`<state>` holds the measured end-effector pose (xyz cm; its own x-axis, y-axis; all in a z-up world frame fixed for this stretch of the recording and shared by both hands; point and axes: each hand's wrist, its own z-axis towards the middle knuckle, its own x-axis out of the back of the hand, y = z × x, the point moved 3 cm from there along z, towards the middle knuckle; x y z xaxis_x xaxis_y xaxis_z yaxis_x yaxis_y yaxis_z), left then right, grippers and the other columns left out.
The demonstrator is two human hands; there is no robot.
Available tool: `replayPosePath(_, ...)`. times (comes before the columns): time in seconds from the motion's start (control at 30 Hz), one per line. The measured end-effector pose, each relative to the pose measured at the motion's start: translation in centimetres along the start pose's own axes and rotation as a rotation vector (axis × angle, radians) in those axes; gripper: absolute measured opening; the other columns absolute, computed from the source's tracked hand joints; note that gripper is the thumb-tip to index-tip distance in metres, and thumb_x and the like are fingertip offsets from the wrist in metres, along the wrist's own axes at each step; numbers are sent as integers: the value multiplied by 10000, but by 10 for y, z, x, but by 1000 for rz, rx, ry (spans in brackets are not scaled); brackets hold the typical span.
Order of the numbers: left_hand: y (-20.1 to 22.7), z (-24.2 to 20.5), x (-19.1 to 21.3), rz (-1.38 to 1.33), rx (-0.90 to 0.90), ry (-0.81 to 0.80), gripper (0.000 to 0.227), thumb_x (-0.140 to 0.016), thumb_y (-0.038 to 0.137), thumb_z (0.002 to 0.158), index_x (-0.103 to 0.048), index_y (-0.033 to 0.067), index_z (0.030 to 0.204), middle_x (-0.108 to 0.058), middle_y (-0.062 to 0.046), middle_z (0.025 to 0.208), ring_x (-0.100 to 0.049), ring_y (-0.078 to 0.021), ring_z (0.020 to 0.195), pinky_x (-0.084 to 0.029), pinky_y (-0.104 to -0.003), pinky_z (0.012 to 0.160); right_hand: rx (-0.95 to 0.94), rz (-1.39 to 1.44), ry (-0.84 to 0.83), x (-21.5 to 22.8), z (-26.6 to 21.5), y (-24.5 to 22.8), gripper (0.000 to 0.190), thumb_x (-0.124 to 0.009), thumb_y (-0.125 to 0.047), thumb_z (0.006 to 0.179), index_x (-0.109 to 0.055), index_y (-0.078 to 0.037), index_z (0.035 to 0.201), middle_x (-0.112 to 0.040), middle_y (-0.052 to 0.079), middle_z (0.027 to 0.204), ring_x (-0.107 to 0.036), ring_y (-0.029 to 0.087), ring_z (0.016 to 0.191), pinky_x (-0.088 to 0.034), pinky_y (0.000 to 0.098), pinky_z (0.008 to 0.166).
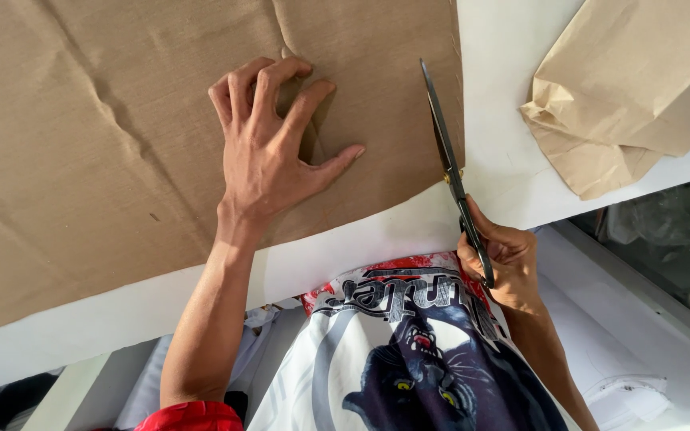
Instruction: The person uses a pair of scissors to cut a large piece of brown fabric laid out on a white table. They trim the edges and cut along a marked line, separating a section of the material.
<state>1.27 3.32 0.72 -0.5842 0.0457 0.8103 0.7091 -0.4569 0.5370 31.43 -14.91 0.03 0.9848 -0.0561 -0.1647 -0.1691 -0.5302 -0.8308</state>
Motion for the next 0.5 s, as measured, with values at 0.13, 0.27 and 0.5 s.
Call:
replayPosePath(0.13, 0, 0, -1, -2, 5, -4, 563, -822, 587, 956, -652, 117, 1215, -539, -114, 1275, -495, -357, 1173, -366, -543, 956, -42, -11, -35, 2, -1, -1, 682, -650, 67, 876, -441, -8, 1520, -569, 64, 740, -360, 101, 577, -323, 202, 470)
replayPosePath(0.27, -5, -3, -1, 36, -12, -4, 629, -792, 655, 950, -647, 126, 1256, -557, -125, 1302, -485, -351, 1162, -379, -538, 934, -38, 37, -25, 3, 0, 2, 653, -679, 59, 889, -467, -5, 1503, -611, 39, 759, -364, 77, 559, -303, 194, 433)
replayPosePath(0.5, -2, -3, 2, 1, 10, 13, 589, -724, 623, 956, -646, 113, 1238, -541, -118, 1302, -511, -358, 1176, -376, -534, 966, -62, -8, -36, 3, 2, -2, 665, -626, 51, 897, -458, -70, 1528, -478, 32, 664, -302, 103, 492, -258, 218, 413)
